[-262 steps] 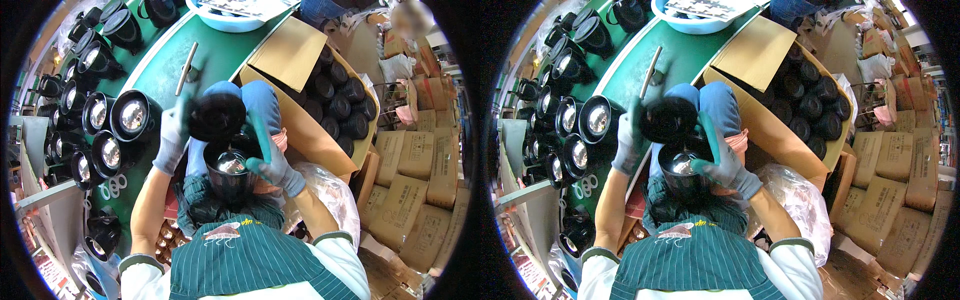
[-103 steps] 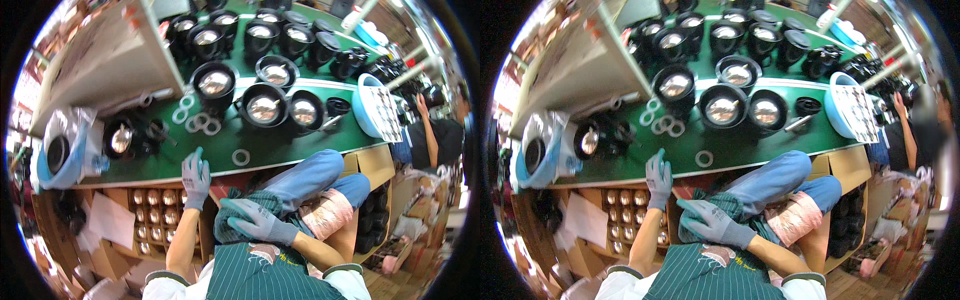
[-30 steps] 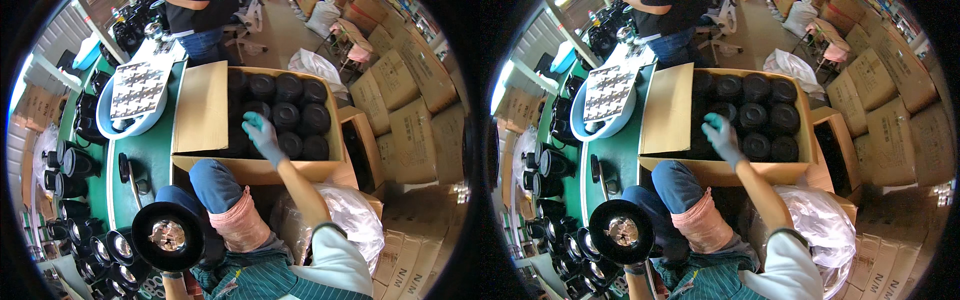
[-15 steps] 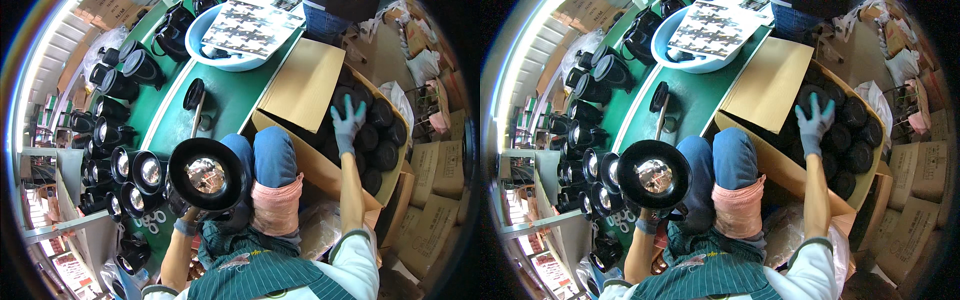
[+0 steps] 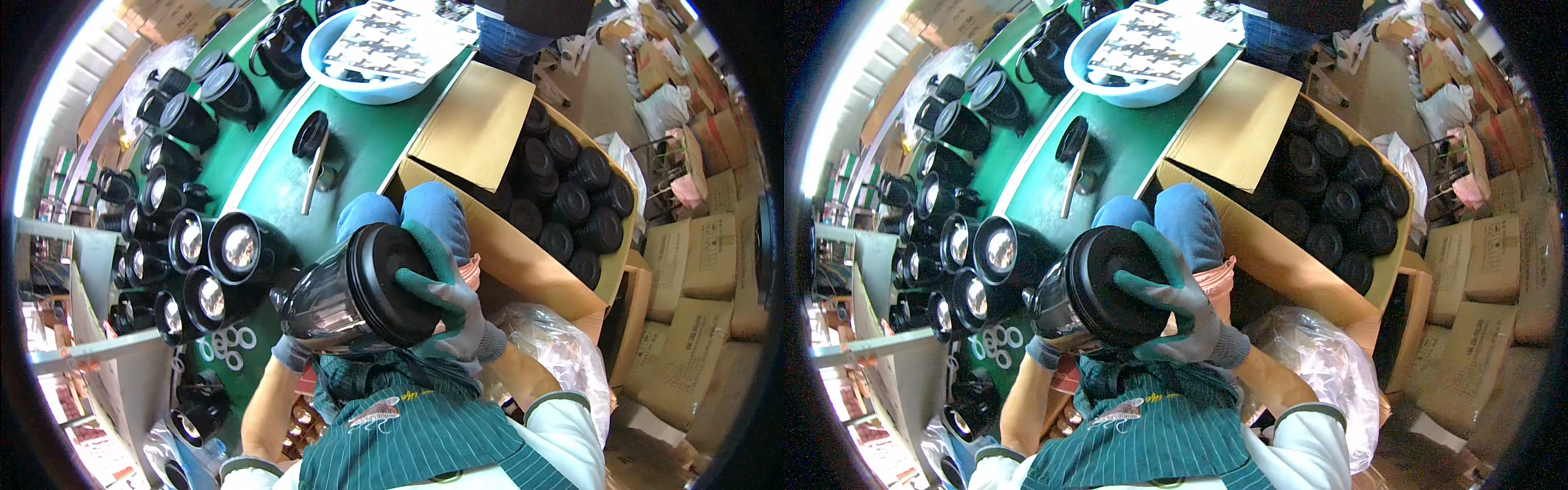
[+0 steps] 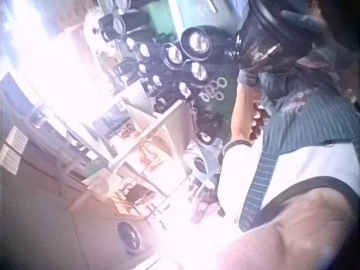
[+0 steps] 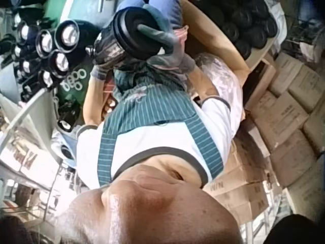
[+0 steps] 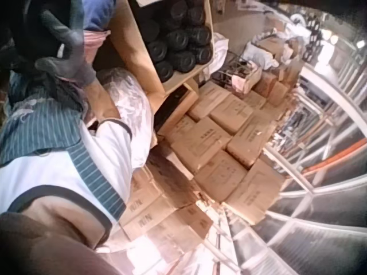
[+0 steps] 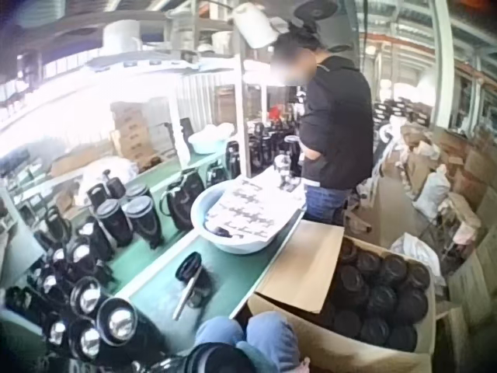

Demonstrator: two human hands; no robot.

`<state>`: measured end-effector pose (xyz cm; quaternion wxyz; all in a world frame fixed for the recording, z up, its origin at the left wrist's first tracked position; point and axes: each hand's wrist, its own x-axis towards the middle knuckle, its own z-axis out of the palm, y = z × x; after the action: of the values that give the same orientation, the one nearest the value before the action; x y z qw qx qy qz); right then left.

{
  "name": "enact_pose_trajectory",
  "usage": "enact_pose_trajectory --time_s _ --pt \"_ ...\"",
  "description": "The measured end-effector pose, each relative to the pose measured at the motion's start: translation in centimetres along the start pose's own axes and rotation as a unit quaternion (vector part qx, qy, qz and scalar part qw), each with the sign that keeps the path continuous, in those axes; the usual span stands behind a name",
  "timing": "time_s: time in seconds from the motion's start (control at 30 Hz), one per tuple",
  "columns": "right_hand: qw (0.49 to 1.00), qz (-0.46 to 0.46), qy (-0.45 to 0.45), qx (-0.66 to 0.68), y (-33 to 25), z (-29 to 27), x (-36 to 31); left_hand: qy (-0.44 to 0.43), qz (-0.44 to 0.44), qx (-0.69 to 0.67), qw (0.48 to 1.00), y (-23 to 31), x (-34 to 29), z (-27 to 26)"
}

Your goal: The person assembles black kettles at a workstation. They pick up kettle bodies, insert metal rods into the base, and attach lids. The person handles the kettles one at a time, placing completed units on the table.

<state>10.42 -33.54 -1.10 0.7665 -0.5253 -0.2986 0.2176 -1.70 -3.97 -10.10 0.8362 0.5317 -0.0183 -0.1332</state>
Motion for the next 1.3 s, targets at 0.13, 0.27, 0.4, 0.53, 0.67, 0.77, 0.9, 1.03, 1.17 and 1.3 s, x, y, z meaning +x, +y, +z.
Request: enact_pose_trajectory --time_s 0.13,0.27,0.4,0.53,0.67,0.77,0.9,1.03,1.17,1.3 --pt "0.976 -0.129 -0.041 -0.170 -0.5 0.2 0.4 -0.019 -0.076 0.102 0.992 0.8 -0.5 -0.4" --pt "0.972 -0.114 -0.058 -0.199 -0.8 0.3 0.3 -0.061 -0.103 0.196 0.973 0.6 -0.6 -1.1" --pt "0.965 -0.065 -0.108 -0.228 -1.3 -1.3 0.7 -0.061 -0.113 0.094 0.987 -1.4 -1.5 -3.5" --pt "0.913 -0.062 -0.188 -0.357 -1.3 -2.7 1.4 0.003 -0.252 -0.367 0.896 -2.6 -1.6 -4.6" --pt "0.899 -0.120 -0.217 -0.361 -1.4 -2.7 1.6 -0.028 -0.275 -0.382 0.882 -1.6 -0.6 -3.0" --pt "0.865 -0.147 -0.239 -0.415 -2.6 -2.0 2.2 -0.027 -0.276 -0.368 0.888 -1.5 -0.8 -3.3" --pt "0.890 -0.123 -0.194 -0.393 -3.5 -2.3 2.6 -0.016 -0.268 -0.336 0.903 -2.0 -0.7 -3.8" --pt "0.906 -0.067 -0.157 -0.387 -3.0 -2.5 1.7 0.057 -0.224 -0.246 0.941 -3.2 -3.5 -4.6" --pt "0.925 0.038 -0.106 -0.364 -2.8 -2.0 1.1 0.091 0.011 0.161 0.983 -1.9 -5.4 -4.1" --pt "0.944 -0.010 -0.082 -0.319 -1.2 -1.9 1.5 0.272 0.046 0.283 0.919 4.9 -3.2 1.7"
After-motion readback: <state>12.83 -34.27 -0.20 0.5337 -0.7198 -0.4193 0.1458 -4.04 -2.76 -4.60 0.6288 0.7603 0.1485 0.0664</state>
